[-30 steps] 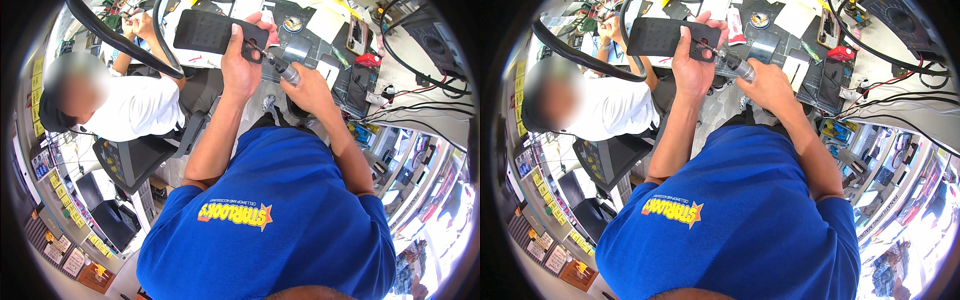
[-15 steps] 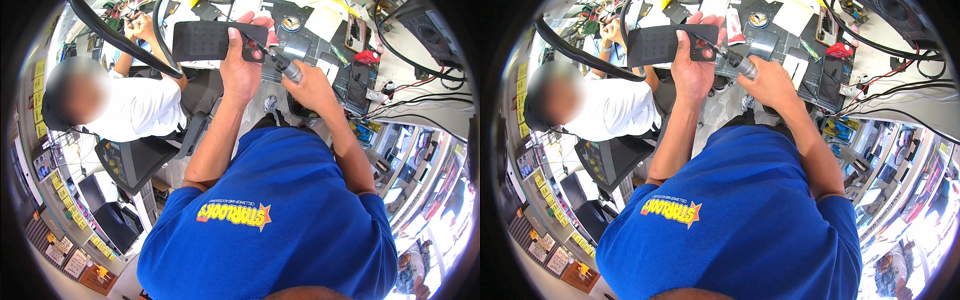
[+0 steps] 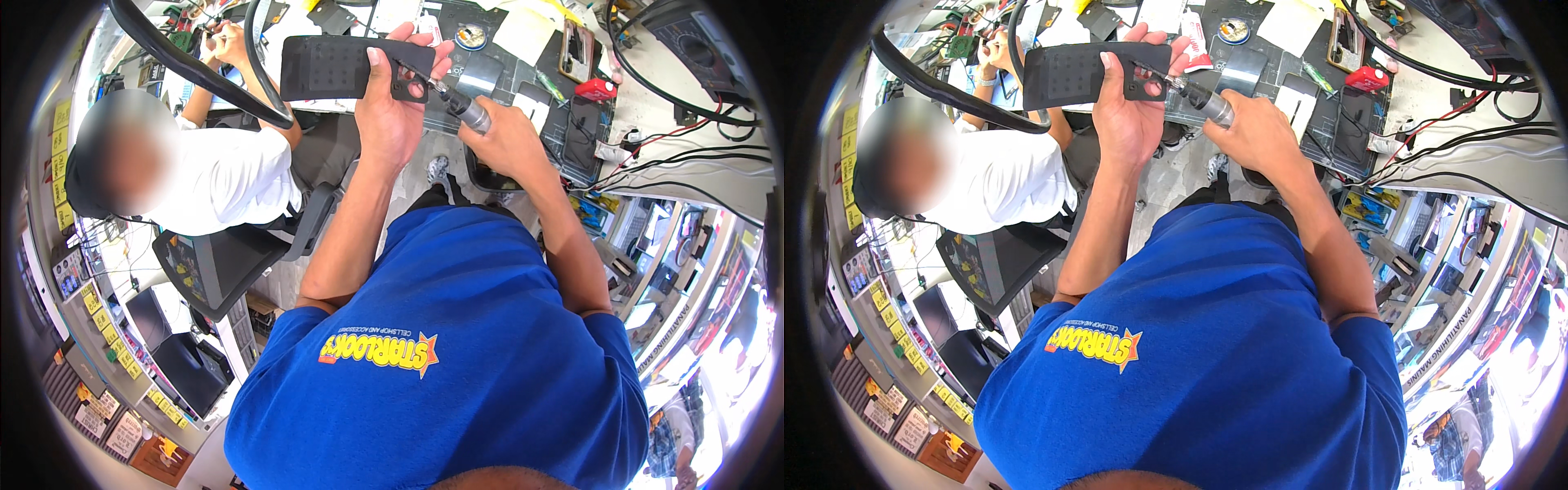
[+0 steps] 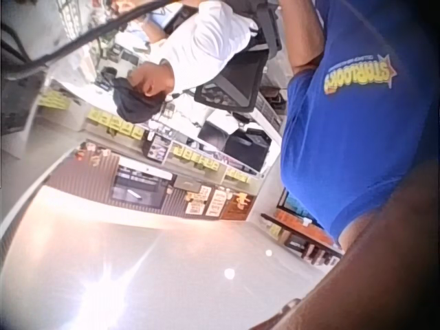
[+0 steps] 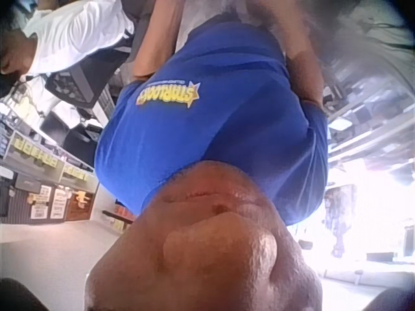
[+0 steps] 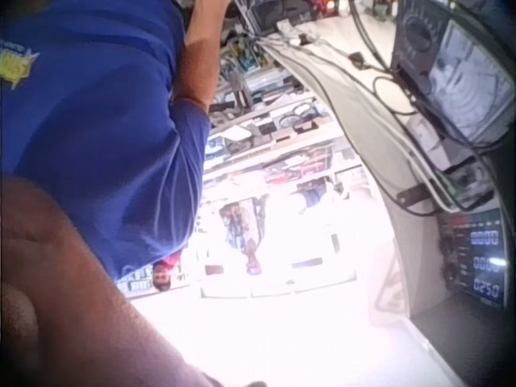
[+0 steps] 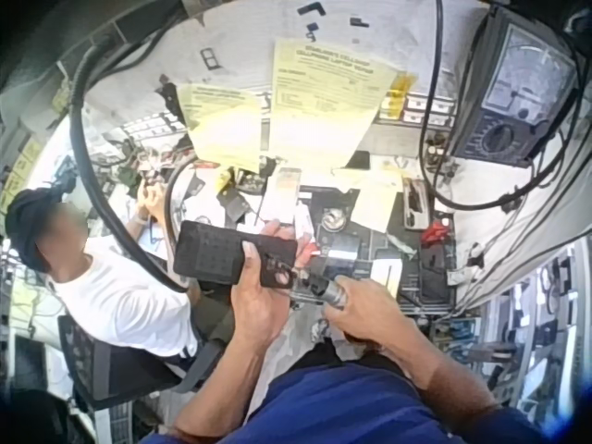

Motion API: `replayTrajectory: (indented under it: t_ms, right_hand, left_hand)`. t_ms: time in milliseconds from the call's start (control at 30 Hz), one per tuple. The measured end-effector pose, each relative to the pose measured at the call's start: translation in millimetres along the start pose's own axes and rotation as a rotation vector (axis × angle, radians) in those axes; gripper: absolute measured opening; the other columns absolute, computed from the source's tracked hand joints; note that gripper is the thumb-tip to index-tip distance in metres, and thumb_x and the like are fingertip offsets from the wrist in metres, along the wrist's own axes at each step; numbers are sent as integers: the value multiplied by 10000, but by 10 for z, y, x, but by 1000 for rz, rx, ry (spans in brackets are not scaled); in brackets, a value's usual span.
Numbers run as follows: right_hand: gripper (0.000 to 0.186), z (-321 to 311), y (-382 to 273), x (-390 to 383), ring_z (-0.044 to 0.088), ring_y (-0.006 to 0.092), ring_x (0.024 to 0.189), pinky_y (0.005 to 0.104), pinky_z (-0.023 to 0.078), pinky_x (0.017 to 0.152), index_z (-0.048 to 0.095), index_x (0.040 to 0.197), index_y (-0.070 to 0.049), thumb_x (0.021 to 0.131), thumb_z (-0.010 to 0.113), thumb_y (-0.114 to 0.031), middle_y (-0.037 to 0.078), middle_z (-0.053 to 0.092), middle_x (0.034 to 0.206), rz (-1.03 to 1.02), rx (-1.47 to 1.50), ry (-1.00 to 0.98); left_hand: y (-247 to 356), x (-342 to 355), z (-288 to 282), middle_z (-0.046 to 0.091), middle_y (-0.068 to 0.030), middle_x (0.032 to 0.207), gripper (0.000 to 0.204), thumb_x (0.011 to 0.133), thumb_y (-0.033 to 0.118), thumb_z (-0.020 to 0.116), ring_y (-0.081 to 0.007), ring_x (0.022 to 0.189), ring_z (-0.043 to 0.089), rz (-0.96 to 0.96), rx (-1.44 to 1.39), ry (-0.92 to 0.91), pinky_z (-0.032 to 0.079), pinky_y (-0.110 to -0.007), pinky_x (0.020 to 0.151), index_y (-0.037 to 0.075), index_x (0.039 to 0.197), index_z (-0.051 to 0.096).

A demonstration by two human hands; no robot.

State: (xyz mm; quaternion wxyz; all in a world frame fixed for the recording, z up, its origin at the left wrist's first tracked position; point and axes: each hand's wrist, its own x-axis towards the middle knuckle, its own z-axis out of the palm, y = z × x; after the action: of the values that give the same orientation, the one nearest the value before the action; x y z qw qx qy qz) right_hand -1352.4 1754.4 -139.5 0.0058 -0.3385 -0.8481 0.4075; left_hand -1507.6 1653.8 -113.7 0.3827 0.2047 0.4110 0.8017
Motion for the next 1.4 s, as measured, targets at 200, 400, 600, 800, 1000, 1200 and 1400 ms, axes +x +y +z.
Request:
replayTrajectory:
  t_ms: [200,400,600,800,1000,1200,1400]
  right_hand:
    - [356,18,-3,-6,733,450,776,507,573,745,695,1013,-8,881,725,-337,253,727,794,2,6,7]
    - [379,-16,-48,-1,747,463,869,542,591,834,739,1083,-54,890,726,-380,259,753,843,52,6,-53]
    - [365,1,-28,0,746,457,843,537,588,816,729,1048,-46,885,727,-372,253,749,826,37,30,-30]
    - [353,-21,37,24,743,432,789,507,584,773,722,1010,-35,875,730,-362,241,733,788,82,145,2]
    - [368,-135,20,-2,735,430,766,503,575,744,726,1020,-25,870,734,-360,237,731,784,25,183,-30]
    - [379,-206,-56,-24,730,420,748,490,576,740,728,1039,-10,874,734,-351,234,728,778,-22,107,-44]
    - [352,-111,-191,-102,745,385,740,473,579,737,727,1026,-2,888,726,-326,243,730,789,32,289,-105]
  left_hand:
    - [-3,-25,12,611,-202,1417,746,1148,556,421,-454,1392,595,20,-21,6,475,-566,1219,-56,1574,384]
    - [-3,-40,37,619,-193,1411,742,1149,555,419,-449,1385,601,42,-22,10,465,-583,1225,-53,1575,381]
    - [-4,-49,70,623,-186,1407,729,1151,544,427,-444,1381,606,55,-41,28,476,-584,1210,-50,1571,388]
    - [1,-82,95,597,-185,1461,698,1161,527,410,-435,1401,592,33,-54,35,493,-561,1197,-26,1585,387]
    - [54,20,57,550,-202,1523,721,1161,541,393,-427,1392,602,72,-60,9,540,-529,1147,-8,1625,333]
    - [122,68,78,516,-250,1573,688,1152,548,410,-460,1390,603,94,-19,-18,542,-562,1148,98,1663,310]
    - [2,103,96,532,-294,1540,751,1128,596,437,-439,1297,671,182,43,10,595,-530,1080,214,1718,171]
